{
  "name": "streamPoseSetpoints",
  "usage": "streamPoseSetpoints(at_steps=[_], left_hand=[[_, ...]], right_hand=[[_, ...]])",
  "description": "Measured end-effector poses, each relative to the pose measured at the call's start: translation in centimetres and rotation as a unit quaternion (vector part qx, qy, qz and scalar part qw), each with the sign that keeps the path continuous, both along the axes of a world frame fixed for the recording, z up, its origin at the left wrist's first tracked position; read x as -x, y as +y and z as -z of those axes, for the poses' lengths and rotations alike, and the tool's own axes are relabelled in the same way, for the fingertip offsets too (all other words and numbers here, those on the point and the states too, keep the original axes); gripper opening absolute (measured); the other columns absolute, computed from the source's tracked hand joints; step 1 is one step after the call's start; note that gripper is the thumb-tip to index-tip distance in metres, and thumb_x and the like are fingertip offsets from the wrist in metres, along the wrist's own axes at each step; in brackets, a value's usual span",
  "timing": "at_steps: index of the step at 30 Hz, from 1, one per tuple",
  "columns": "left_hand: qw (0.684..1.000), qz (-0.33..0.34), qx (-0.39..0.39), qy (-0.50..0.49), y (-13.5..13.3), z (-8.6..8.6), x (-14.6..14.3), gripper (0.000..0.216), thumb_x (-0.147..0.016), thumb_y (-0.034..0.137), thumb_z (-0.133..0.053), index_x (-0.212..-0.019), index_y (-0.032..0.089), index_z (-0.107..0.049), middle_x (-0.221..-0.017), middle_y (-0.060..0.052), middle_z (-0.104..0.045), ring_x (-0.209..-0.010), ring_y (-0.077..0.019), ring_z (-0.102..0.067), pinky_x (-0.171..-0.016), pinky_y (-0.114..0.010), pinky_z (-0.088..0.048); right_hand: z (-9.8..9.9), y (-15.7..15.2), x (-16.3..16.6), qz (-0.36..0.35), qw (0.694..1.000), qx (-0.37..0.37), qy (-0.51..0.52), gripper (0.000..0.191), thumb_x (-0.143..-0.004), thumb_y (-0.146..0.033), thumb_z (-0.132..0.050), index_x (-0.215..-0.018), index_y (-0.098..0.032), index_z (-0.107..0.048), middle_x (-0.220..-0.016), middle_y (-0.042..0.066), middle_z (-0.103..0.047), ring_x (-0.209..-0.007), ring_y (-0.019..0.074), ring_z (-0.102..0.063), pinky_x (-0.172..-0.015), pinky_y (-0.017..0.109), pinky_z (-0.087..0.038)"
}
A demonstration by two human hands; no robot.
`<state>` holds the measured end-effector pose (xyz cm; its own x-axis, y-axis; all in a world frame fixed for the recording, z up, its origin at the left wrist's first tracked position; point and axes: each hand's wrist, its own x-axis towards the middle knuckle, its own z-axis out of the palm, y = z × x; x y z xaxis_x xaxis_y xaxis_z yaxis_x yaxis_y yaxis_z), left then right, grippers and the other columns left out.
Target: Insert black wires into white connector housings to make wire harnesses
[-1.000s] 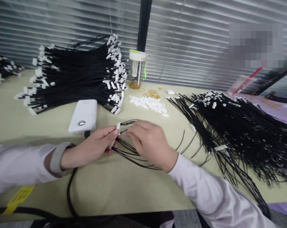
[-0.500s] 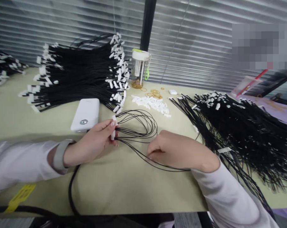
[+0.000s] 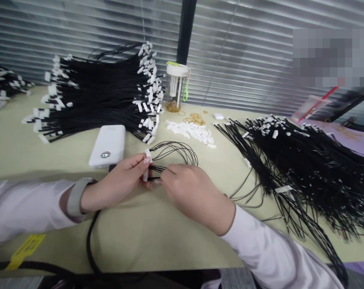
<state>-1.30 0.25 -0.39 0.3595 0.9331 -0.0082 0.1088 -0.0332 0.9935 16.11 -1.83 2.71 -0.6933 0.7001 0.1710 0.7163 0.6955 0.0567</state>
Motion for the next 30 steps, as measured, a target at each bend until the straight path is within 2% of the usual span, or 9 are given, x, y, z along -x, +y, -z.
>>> streamPoseSetpoints(at_steps=[8,11,15,22,27,30], left_hand=[[1.0,0.014,0.015,0.012,-0.2,-0.2,-0.1,0.03,-0.085,0.041,-0.037,-0.07,0.017,-0.044,-0.061,0.004,-0.048,-0.052,-0.0077,-0.051,-0.053,-0.022,-0.042],[0.999,0.024,0.02,0.014,-0.2,-0.2,-0.1,0.031,-0.085,0.042,-0.036,-0.071,0.016,-0.045,-0.062,0.004,-0.048,-0.053,-0.0073,-0.051,-0.053,-0.021,-0.042],[0.999,0.025,0.011,0.027,-0.2,-0.2,0.0,0.031,-0.085,0.043,-0.036,-0.071,0.017,-0.044,-0.061,0.005,-0.046,-0.054,-0.0076,-0.052,-0.053,-0.021,-0.043],[0.998,0.032,-0.007,0.048,-0.1,-0.2,0.0,0.031,-0.085,0.043,-0.036,-0.068,0.017,-0.043,-0.061,0.004,-0.046,-0.052,-0.0079,-0.051,-0.053,-0.023,-0.044],[0.999,0.015,-0.001,0.043,-0.1,-0.2,-0.1,0.03,-0.085,0.041,-0.035,-0.069,0.017,-0.044,-0.058,0.004,-0.047,-0.05,-0.008,-0.051,-0.051,-0.022,-0.042],[1.0,0.008,0.013,0.025,-0.1,-0.2,-0.1,0.028,-0.085,0.04,-0.036,-0.073,0.017,-0.045,-0.059,0.005,-0.045,-0.048,-0.0063,-0.049,-0.049,-0.021,-0.042]], right_hand=[[0.1,-0.3,-0.2,0.032,0.997,-0.061,-0.045,0.018,-0.086,-0.022,-0.038,-0.073,-0.02,-0.05,-0.052,-0.001,-0.049,-0.048,0.0134,-0.043,-0.05,0.029,-0.02],[0.1,-0.3,-0.2,0.004,0.999,-0.036,-0.038,0.023,-0.089,-0.029,-0.035,-0.073,-0.019,-0.049,-0.056,0.0,-0.052,-0.054,0.0139,-0.047,-0.052,0.028,-0.023],[0.3,-0.1,-0.1,-0.019,0.999,-0.023,-0.035,0.023,-0.09,-0.027,-0.034,-0.073,-0.019,-0.048,-0.066,0.001,-0.055,-0.064,0.015,-0.05,-0.055,0.028,-0.024],[1.0,-0.2,0.0,-0.005,0.994,-0.082,-0.072,0.012,-0.086,-0.02,-0.04,-0.075,-0.019,-0.046,-0.053,-0.002,-0.049,-0.047,0.0131,-0.041,-0.049,0.028,-0.015],[-0.7,-0.1,-0.8,-0.003,0.993,-0.072,-0.094,0.011,-0.083,-0.014,-0.043,-0.075,-0.019,-0.049,-0.06,-0.001,-0.052,-0.053,0.0128,-0.044,-0.051,0.027,-0.023],[-2.5,0.4,-2.5,0.045,0.991,-0.096,-0.082,0.013,-0.08,-0.015,-0.046,-0.073,-0.017,-0.057,-0.07,0.003,-0.057,-0.064,0.014,-0.05,-0.055,0.026,-0.03]])
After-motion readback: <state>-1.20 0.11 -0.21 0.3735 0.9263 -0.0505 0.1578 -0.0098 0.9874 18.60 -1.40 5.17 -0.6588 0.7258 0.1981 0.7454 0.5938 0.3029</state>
